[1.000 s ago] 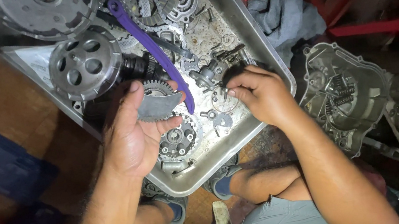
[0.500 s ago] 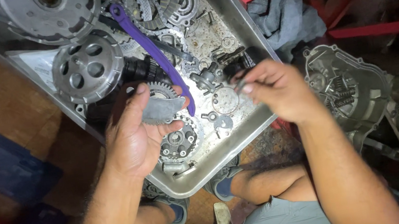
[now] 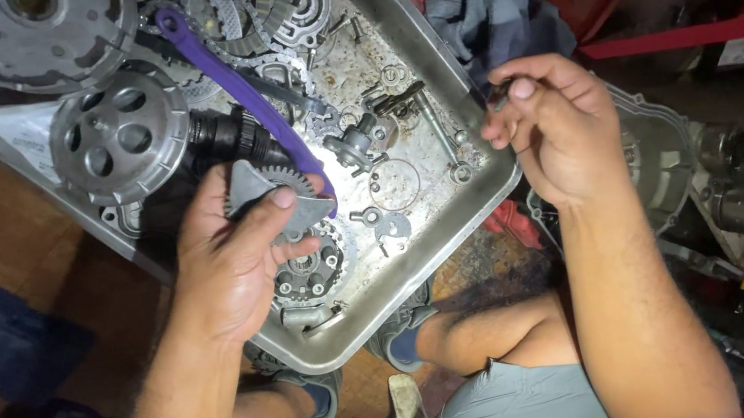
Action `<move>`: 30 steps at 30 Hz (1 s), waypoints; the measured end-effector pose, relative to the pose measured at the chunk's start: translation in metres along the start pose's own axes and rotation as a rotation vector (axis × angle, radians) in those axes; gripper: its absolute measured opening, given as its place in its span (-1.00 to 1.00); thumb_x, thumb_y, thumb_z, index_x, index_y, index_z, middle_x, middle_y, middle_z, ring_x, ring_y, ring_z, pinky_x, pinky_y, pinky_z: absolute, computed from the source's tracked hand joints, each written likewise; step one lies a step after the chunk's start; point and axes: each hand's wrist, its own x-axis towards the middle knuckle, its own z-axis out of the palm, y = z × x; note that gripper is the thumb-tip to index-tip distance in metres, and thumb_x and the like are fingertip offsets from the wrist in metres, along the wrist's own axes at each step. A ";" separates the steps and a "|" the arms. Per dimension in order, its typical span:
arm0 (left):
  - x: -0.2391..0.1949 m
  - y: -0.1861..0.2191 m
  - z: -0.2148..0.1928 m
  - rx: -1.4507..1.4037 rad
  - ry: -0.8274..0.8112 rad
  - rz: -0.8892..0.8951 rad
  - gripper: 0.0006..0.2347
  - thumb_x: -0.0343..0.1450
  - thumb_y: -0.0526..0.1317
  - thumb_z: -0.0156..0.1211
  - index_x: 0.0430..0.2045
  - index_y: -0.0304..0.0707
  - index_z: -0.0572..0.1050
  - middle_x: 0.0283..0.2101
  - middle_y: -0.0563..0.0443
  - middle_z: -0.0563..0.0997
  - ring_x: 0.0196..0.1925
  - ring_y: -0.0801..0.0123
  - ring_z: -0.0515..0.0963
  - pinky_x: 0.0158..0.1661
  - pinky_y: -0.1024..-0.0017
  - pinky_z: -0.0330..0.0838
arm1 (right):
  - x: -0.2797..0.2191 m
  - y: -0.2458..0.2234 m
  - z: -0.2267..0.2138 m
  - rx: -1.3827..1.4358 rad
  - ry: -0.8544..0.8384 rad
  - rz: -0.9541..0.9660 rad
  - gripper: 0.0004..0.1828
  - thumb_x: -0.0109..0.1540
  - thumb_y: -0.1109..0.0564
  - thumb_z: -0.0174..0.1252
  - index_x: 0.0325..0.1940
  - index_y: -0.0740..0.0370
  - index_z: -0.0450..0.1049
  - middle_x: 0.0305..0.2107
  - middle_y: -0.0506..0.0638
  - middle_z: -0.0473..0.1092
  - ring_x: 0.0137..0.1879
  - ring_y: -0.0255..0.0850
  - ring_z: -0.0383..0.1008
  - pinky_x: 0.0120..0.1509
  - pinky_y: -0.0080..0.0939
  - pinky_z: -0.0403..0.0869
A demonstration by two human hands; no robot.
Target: Cleaning and inspecting motorcycle engine gears and components using a brush and solvent tray.
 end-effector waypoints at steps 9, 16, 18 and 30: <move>-0.002 0.001 0.007 0.072 0.045 -0.015 -0.70 0.28 -0.22 0.34 -0.18 0.00 0.37 -0.19 -0.18 0.75 -0.16 0.24 0.75 -0.50 0.41 0.51 | -0.004 -0.003 0.006 0.056 -0.050 0.118 -0.74 0.33 0.40 -0.03 -0.05 0.27 0.54 -0.27 0.17 0.50 -0.31 -0.05 0.62 -0.34 -0.28 0.55; 0.001 -0.001 0.007 0.042 0.059 -0.028 -0.78 0.33 -0.22 0.25 -0.19 -0.01 0.42 -0.18 -0.14 0.73 -0.18 0.18 0.74 -0.38 0.26 0.57 | -0.011 -0.036 0.064 -0.994 -0.053 0.500 -0.60 0.24 0.18 0.19 0.18 -0.03 0.50 0.00 -0.07 0.51 0.11 -0.23 0.53 0.25 -0.17 0.52; 0.001 0.002 0.009 0.054 0.059 -0.034 -0.76 0.34 -0.26 0.17 -0.11 -0.06 0.46 -0.16 -0.16 0.72 -0.13 0.17 0.73 -0.29 0.18 0.62 | -0.011 -0.025 0.050 -1.025 -0.134 0.367 -0.53 0.24 0.11 0.22 0.26 -0.05 0.45 0.01 -0.11 0.54 0.08 -0.27 0.51 0.22 -0.18 0.48; 0.014 -0.034 -0.003 0.450 -0.179 0.084 -0.61 0.40 -0.21 0.21 0.15 -0.18 0.50 -0.04 -0.15 0.64 -0.06 0.26 0.64 -0.12 0.17 0.71 | -0.020 0.005 0.038 -2.033 -0.462 0.392 -0.41 0.22 -0.32 0.17 0.23 -0.06 0.36 -0.23 0.02 0.58 -0.17 0.06 0.67 -0.18 0.12 0.63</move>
